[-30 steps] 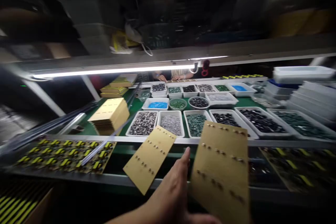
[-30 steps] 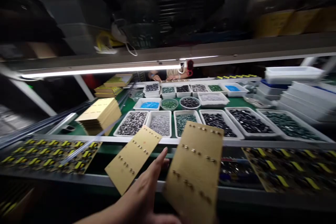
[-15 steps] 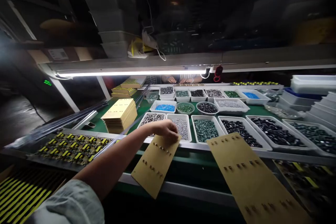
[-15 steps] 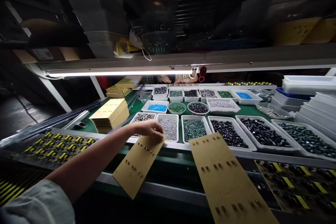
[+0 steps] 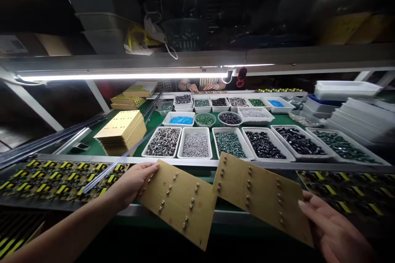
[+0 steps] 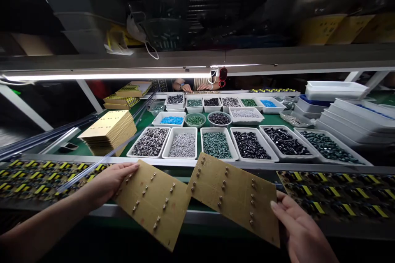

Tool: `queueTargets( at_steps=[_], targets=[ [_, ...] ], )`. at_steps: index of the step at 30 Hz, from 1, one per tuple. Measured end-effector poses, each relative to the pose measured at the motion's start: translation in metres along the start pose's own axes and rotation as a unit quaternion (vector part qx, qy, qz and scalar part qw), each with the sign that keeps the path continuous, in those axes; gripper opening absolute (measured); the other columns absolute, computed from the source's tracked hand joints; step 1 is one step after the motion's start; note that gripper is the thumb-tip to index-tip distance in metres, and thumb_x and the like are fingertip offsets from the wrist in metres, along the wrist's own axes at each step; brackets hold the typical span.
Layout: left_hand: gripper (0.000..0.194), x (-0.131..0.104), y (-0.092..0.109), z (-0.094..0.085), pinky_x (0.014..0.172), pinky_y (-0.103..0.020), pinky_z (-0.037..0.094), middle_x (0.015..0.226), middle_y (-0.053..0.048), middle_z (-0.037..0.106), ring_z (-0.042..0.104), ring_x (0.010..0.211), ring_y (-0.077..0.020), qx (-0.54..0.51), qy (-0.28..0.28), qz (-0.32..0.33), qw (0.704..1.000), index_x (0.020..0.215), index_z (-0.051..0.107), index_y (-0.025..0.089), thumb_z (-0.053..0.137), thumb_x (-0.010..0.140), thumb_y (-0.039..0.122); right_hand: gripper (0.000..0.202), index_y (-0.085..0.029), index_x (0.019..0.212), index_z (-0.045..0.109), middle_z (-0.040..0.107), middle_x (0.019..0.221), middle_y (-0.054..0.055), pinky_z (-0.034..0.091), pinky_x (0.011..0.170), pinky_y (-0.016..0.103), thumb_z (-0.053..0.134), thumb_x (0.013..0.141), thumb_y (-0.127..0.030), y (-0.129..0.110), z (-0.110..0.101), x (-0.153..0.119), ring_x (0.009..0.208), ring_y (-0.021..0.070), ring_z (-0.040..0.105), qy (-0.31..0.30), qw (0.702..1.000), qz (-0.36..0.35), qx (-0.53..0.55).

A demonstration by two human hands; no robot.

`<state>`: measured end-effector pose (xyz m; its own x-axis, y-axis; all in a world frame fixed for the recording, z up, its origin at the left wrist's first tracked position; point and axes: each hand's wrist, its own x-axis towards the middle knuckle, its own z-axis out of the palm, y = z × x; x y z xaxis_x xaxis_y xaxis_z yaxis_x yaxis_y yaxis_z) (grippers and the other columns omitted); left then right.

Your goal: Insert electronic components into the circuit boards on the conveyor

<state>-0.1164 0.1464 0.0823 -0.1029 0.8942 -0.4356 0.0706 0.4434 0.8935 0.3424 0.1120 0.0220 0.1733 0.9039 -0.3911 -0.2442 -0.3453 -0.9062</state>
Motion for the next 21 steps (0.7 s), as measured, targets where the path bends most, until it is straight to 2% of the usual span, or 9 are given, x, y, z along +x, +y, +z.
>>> queueTargets(
  at_steps=[4,9,11,14,21],
  targets=[
    [0.036,0.000,-0.016,-0.008,0.066,-0.035,0.059,0.081,-0.009,0.076,0.073,0.077,-0.0283,-0.079,0.067,-0.035,0.994,0.086,0.068,0.017,0.084,0.074,0.048,0.056,-0.027,0.126,0.061,0.077,0.118,0.012,0.067,0.077,0.040,0.077,0.074,-0.040,-0.030,0.014,0.011,0.100,0.0354,0.076,-0.034,0.998,0.037,-0.022],
    [0.011,0.003,-0.016,-0.006,0.068,-0.038,0.062,0.075,-0.009,0.075,0.075,0.076,-0.0288,-0.144,0.105,-0.070,0.982,0.086,0.067,0.017,0.070,0.088,0.027,0.058,-0.023,0.116,0.064,0.076,0.119,0.013,0.066,0.074,0.039,0.084,0.061,-0.023,-0.035,0.027,0.022,0.097,0.0343,0.076,-0.080,0.993,0.081,-0.031],
    [0.008,0.003,-0.015,-0.004,0.069,-0.038,0.062,0.075,-0.008,0.075,0.075,0.076,-0.0281,-0.162,0.111,-0.078,0.977,0.088,0.067,0.017,0.063,0.092,0.022,0.052,-0.022,0.113,0.065,0.076,0.117,0.012,0.065,0.070,0.036,0.082,0.064,-0.021,-0.035,0.032,0.025,0.095,0.0326,0.076,-0.091,0.991,0.082,-0.053],
    [0.006,0.002,-0.014,-0.002,0.069,-0.038,0.063,0.077,-0.009,0.076,0.076,0.076,-0.0281,-0.183,0.110,-0.088,0.973,0.089,0.067,0.017,0.063,0.093,0.021,0.042,-0.020,0.107,0.068,0.078,0.112,0.011,0.063,0.064,0.033,0.078,0.067,-0.019,-0.037,0.036,0.028,0.089,0.0303,0.077,-0.099,0.988,0.067,-0.093],
    [0.010,0.001,-0.013,0.001,0.068,-0.040,0.063,0.074,-0.009,0.075,0.076,0.071,-0.0284,-0.202,0.102,-0.099,0.969,0.091,0.067,0.016,0.060,0.096,0.021,0.016,-0.020,0.089,0.073,0.080,0.099,0.009,0.061,0.068,0.027,0.074,0.074,-0.024,-0.042,0.041,0.032,0.088,0.0261,0.076,-0.092,0.980,-0.007,-0.176]
  ],
)
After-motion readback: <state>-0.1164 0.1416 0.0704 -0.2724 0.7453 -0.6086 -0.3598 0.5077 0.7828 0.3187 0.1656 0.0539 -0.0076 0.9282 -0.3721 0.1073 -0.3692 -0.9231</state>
